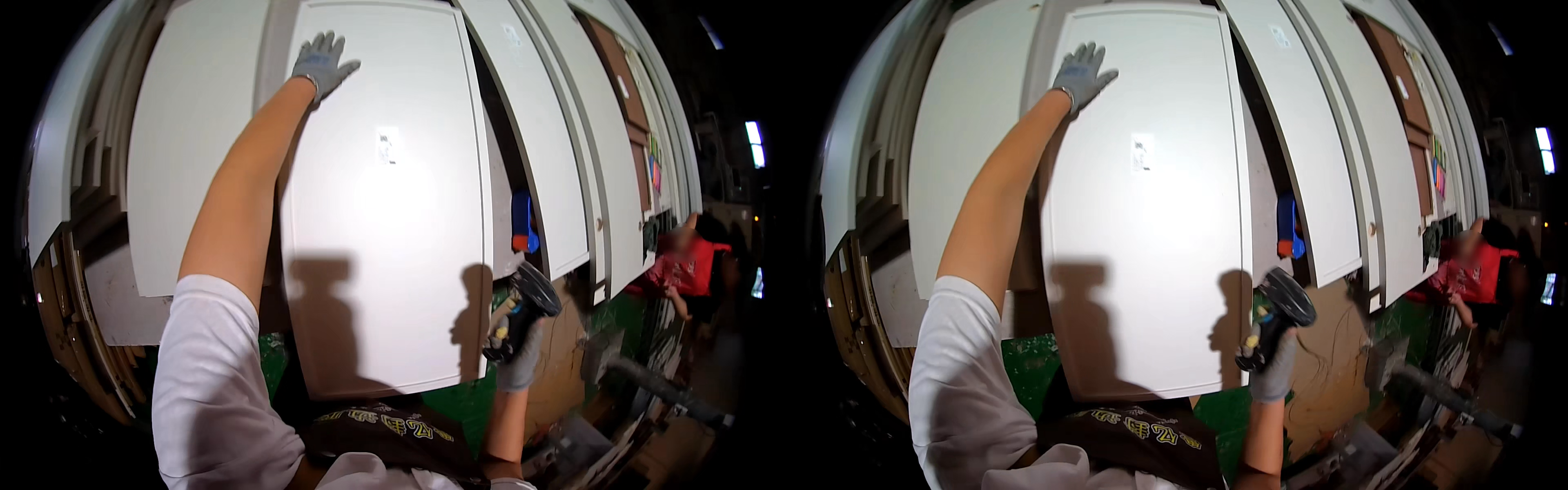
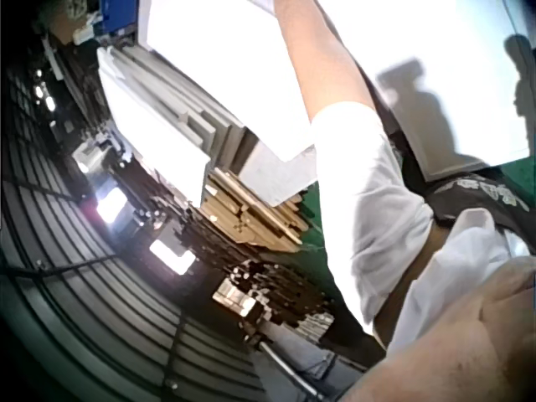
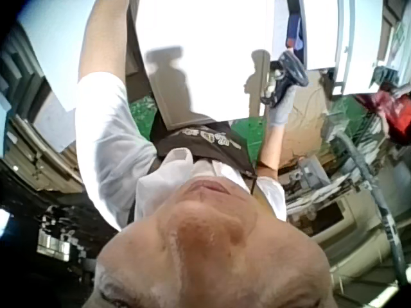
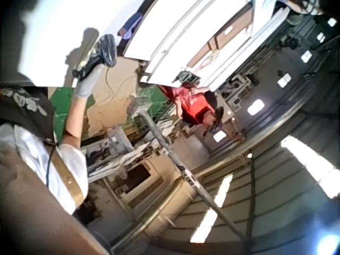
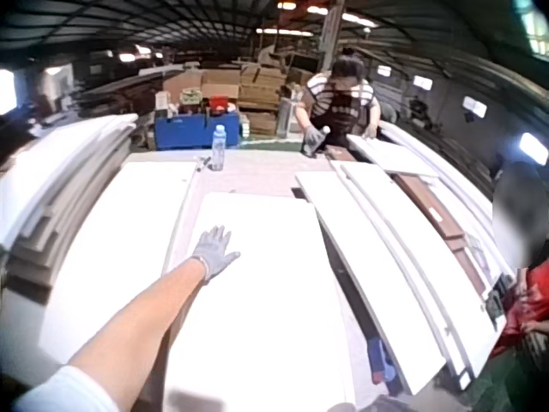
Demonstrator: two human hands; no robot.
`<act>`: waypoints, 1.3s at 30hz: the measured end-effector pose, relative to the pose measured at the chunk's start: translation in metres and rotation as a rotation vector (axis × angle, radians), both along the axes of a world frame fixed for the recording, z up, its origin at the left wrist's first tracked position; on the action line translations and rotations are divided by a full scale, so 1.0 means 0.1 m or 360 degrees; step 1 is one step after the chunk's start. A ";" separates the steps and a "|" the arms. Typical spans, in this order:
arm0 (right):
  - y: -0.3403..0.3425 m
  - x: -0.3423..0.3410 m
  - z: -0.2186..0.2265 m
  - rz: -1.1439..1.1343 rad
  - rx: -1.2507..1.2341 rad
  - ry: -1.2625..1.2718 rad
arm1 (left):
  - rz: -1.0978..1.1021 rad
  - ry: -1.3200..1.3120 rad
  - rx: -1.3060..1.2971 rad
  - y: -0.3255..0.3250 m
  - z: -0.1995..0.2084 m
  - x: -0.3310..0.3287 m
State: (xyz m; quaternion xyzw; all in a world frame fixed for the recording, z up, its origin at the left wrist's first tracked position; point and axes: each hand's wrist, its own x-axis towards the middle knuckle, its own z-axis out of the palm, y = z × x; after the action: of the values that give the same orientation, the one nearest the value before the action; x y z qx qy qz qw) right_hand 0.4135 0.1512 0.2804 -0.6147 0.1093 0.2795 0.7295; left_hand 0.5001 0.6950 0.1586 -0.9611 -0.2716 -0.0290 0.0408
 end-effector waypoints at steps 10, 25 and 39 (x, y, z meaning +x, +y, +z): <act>-0.62 0.27 0.20 -0.0188 0.0006 -0.0181 | -0.2070 0.0570 -0.2121 -4.11 0.04 -2.32; -1.59 -0.11 0.39 -0.0602 0.0109 -0.0289 | -0.1783 -0.0147 -0.1270 -4.45 -0.11 -1.33; -1.65 -0.74 -0.81 -0.0641 0.0536 0.0429 | 0.1949 -0.1184 -0.2530 -3.56 0.21 -4.47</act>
State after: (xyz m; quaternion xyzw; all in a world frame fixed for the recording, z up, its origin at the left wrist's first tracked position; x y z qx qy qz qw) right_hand 0.3394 -0.0136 0.1995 -0.4081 0.2770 0.2223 0.8410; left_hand 0.0536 0.3386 0.1791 -0.3428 -0.6441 -0.1097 -0.6750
